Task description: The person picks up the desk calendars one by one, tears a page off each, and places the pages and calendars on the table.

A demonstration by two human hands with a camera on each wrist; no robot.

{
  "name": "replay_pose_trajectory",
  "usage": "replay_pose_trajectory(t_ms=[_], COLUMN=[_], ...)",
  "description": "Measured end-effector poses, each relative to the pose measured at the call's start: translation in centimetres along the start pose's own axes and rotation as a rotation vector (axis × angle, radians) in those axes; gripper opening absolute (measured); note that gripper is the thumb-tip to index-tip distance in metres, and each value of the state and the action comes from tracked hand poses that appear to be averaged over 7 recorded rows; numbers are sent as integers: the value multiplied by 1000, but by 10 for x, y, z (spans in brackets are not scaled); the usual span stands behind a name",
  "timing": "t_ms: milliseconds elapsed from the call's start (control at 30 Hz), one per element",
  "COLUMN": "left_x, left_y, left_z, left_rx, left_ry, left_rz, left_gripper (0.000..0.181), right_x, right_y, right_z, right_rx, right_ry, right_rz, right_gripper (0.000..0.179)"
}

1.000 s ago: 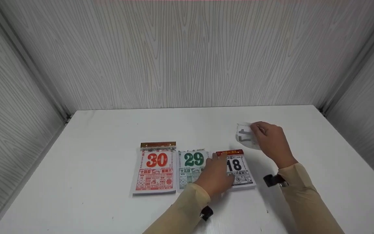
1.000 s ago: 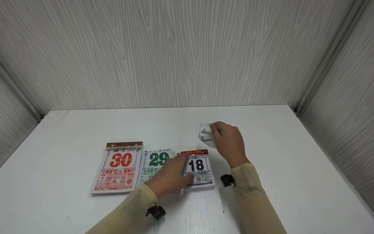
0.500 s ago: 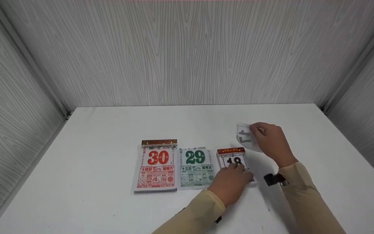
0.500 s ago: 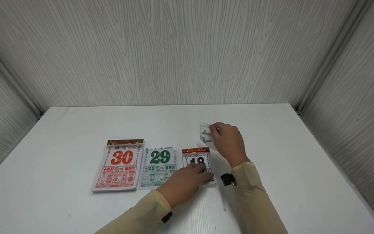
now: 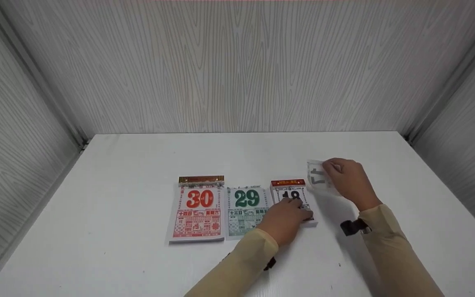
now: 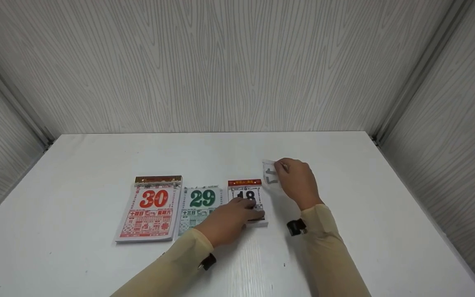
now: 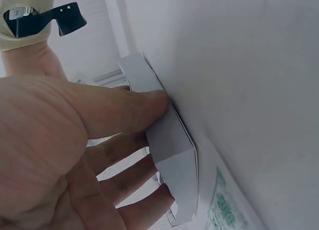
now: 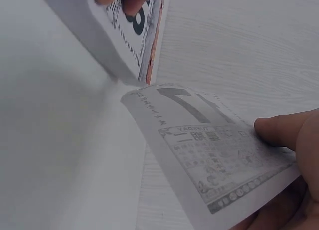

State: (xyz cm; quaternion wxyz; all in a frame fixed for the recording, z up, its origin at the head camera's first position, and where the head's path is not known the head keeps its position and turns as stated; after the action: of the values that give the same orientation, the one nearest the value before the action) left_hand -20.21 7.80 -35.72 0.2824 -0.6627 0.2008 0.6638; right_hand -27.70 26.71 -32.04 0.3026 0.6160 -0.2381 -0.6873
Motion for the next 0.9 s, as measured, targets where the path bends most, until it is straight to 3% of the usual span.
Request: replay_pose_trajectory(t_ms=[167,267,400,567,733,900], left_x=[-2,-2,0,0,1,1], left_y=[-1,-1,-3,-5,-5,-6], left_z=[-2,-2,0,2,2,2], left_rx=[-26,-40,-41,-30,-7,-5], left_ry=[7,15,21,13,-4,-1], left_rz=[-26,-39,-14,24,47,45], left_gripper=[36,36,36,35,34,35], right_x=[-10,-4,11,22,24,23], right_y=[-7,-7,-10,-15,-17,-18], right_z=[-1,-5,-13,-26,-37,-46], right_rx=[-45,-94,-154,-188,-141,-61], right_ry=[-61,-37,119,363,498,551], right_rz=[-99,-216,-339,-396,-418,-429], right_gripper=[42,37,28,27,53,74])
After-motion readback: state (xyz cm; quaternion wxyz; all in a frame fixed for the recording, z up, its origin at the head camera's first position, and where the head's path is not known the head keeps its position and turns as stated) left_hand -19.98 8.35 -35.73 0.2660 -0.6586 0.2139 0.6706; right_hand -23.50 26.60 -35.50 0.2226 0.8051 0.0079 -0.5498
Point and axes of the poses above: each hand's wrist, its own z-axis towards the middle knuckle, its own x-axis out of the palm, y = z × x, the point moved 3 cm from there along z, towards the middle knuckle, and after that the axes turned 7 degrees about z, right-handed, at the moved point
